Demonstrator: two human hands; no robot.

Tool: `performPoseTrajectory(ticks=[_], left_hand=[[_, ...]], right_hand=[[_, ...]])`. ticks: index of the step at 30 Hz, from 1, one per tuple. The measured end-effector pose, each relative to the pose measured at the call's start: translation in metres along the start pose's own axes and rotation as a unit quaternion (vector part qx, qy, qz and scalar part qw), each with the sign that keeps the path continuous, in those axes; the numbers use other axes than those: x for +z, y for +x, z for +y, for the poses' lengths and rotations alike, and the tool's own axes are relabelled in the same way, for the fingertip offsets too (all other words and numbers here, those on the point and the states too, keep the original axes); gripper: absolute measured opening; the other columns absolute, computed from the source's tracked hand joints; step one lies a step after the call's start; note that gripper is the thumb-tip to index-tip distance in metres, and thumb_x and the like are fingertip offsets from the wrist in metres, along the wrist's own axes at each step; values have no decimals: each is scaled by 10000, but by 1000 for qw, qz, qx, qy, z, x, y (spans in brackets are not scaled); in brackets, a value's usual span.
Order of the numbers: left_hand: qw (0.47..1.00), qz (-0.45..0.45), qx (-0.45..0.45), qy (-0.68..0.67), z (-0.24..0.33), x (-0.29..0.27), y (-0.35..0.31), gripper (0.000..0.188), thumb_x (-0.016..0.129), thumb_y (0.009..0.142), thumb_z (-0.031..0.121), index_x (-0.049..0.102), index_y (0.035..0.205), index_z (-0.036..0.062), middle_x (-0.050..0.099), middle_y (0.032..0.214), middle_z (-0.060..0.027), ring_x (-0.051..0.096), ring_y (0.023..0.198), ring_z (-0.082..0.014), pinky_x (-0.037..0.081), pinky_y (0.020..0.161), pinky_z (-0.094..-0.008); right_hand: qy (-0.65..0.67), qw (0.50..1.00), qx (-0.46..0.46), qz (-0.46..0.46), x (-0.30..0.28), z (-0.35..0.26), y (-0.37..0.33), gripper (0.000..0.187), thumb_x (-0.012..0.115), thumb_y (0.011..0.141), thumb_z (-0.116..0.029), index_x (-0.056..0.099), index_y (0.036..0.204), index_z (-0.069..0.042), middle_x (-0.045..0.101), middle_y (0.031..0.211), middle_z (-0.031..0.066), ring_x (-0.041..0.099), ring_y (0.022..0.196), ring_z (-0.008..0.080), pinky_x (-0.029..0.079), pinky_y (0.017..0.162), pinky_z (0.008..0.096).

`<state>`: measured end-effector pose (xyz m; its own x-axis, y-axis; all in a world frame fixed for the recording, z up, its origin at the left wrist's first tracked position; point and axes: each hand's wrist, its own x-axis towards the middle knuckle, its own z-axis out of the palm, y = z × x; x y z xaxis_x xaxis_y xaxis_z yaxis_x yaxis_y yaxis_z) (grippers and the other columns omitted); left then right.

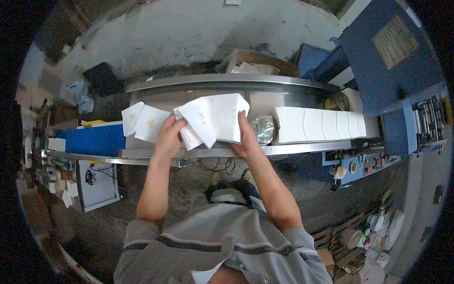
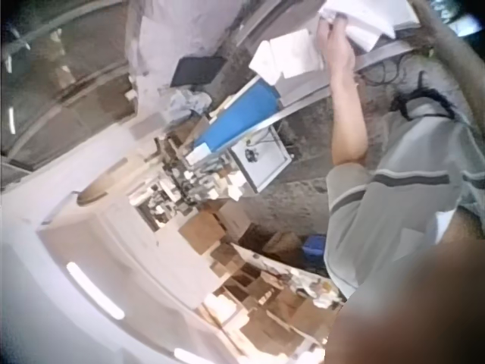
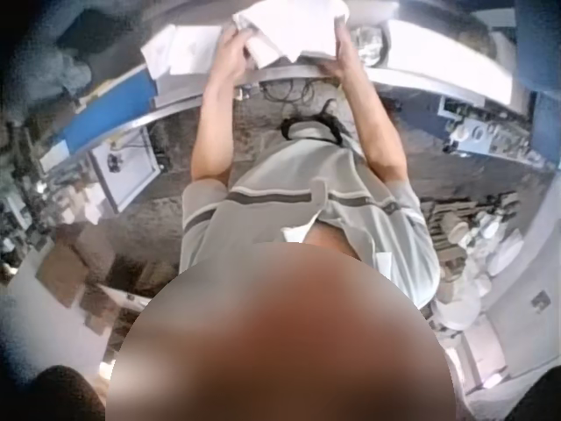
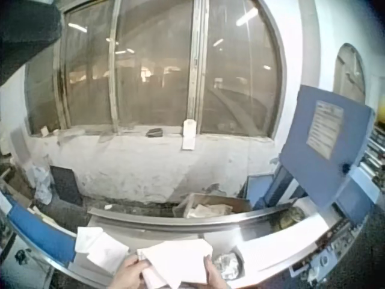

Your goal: Inspecting and packing stacks of white napkins from a machine into a large cardboard box.

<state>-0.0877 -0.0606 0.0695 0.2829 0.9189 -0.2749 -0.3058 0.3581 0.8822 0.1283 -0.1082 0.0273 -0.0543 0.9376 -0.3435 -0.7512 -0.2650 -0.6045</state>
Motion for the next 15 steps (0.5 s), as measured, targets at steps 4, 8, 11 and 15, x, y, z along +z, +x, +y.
performPoseTrajectory(ticks=[4,8,11,15], left_hand=[[996,-8,-22,-90,8,-2,-1,380,530,935,143,507,1282,-10,604,1192,-105,608,1076,-213,499,903,-337],[994,-9,-9,-107,3,-9,2,387,522,940,139,499,1296,-11,612,1189,-115,613,1079,-214,509,898,-343],[996,-18,20,-89,5,-16,1,417,452,990,236,476,1316,-23,612,1223,-156,633,1090,-247,528,916,-375],[996,-13,53,-69,19,-13,0,419,430,993,236,485,1300,-45,609,1225,-191,633,1094,-282,529,927,-405]], right_hand=[[7,1000,-26,-16,-7,-8,-5,602,378,989,-544,404,1421,-126,517,1373,78,491,1263,272,377,1059,469],[21,999,-31,-20,-12,-10,-6,622,369,985,-560,401,1422,-118,511,1379,81,488,1264,282,372,1065,477],[56,997,-32,-47,-13,-17,-12,673,333,970,-608,380,1443,-131,472,1418,102,447,1304,314,351,1080,505],[118,991,-47,-39,-13,-35,-26,799,350,900,-718,347,1473,-161,421,1458,121,412,1330,352,319,1088,553]])
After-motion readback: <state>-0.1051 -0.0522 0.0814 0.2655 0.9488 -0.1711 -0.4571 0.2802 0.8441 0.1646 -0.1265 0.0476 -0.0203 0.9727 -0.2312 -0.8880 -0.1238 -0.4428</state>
